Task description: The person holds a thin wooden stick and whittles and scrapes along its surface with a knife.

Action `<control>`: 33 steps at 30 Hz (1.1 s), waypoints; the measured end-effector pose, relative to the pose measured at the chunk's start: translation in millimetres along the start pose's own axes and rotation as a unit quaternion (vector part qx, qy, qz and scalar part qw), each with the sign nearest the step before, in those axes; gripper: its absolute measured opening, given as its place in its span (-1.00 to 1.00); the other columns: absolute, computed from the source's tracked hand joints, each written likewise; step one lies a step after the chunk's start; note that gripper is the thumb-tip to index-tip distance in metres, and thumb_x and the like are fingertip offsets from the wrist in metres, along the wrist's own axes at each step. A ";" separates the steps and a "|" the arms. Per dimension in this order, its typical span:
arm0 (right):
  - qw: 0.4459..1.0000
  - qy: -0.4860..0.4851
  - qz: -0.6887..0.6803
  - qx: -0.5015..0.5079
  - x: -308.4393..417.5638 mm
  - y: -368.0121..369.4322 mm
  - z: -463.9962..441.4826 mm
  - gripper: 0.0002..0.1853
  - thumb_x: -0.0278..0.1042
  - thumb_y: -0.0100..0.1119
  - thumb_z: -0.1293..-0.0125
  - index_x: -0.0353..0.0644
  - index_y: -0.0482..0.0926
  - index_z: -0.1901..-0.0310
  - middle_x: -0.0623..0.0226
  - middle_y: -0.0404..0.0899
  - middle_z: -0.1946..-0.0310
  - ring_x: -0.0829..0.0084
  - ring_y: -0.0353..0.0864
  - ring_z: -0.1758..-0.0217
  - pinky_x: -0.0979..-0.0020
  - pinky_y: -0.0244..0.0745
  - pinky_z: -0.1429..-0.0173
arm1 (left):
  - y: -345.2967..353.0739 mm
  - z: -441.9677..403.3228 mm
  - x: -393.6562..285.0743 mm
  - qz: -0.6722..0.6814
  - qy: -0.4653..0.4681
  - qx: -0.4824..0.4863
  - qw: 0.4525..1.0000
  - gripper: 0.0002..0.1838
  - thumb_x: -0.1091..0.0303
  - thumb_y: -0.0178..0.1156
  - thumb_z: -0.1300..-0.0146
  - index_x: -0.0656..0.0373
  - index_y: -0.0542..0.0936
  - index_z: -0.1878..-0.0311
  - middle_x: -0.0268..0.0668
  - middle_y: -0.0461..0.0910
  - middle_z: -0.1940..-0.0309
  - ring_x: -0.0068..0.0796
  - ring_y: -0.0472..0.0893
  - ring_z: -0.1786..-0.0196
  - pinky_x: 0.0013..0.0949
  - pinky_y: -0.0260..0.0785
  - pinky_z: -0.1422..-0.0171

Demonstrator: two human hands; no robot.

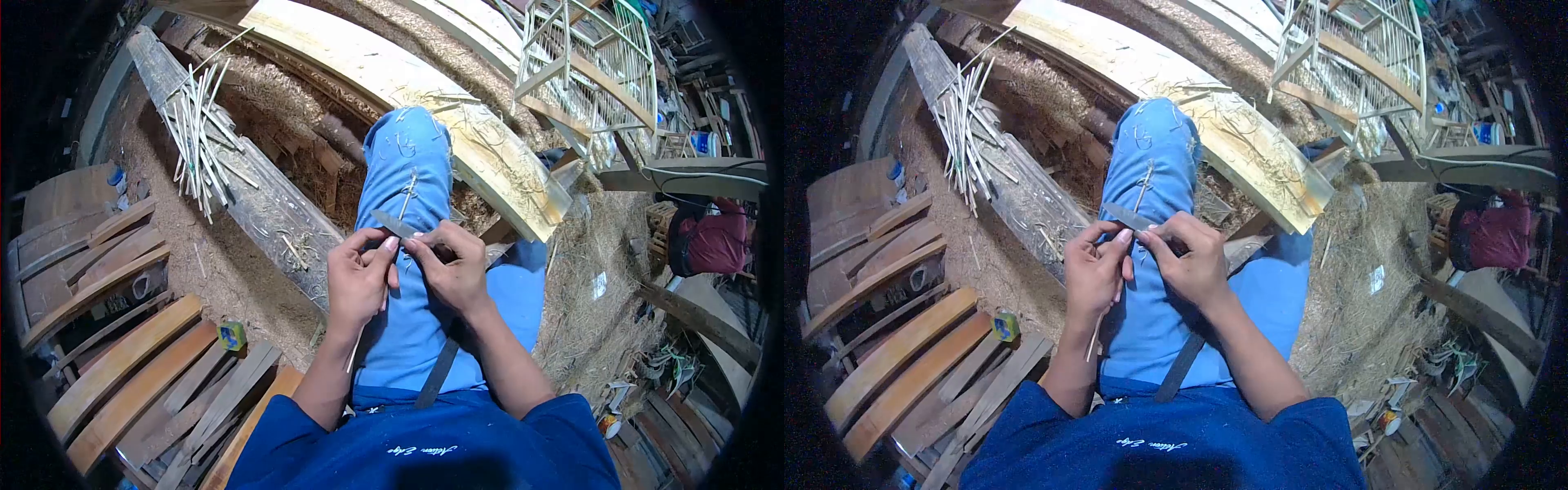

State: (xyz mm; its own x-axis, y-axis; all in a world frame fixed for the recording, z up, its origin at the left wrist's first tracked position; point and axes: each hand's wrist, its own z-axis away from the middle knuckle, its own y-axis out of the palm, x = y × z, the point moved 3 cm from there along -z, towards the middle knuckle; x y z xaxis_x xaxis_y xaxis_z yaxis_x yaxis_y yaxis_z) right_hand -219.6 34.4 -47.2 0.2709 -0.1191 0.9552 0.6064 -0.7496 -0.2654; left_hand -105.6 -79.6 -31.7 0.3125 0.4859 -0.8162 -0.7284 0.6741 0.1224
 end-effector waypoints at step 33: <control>0.999 0.022 0.010 -0.035 -5.1 4.9 -6.7 -0.89 -0.51 0.47 -0.27 -0.34 0.71 0.33 0.29 0.60 0.52 0.57 0.49 0.52 0.47 0.35 0.40 | -11.5 32.5 20.6 0.031 -0.008 -0.011 0.999 -0.74 0.39 0.20 -0.54 0.32 0.62 -0.16 -0.35 0.56 0.67 -0.75 0.31 0.80 -0.55 0.06 0.75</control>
State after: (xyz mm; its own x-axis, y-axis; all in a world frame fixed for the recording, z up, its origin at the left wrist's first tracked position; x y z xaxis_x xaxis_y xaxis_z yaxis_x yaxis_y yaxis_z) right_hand -223.0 27.0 -52.5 0.2477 -0.1620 0.9552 0.5471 -0.7903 -0.2759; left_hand -70.9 -59.2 -31.6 0.2748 0.5355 -0.7986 -0.7606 0.6292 0.1601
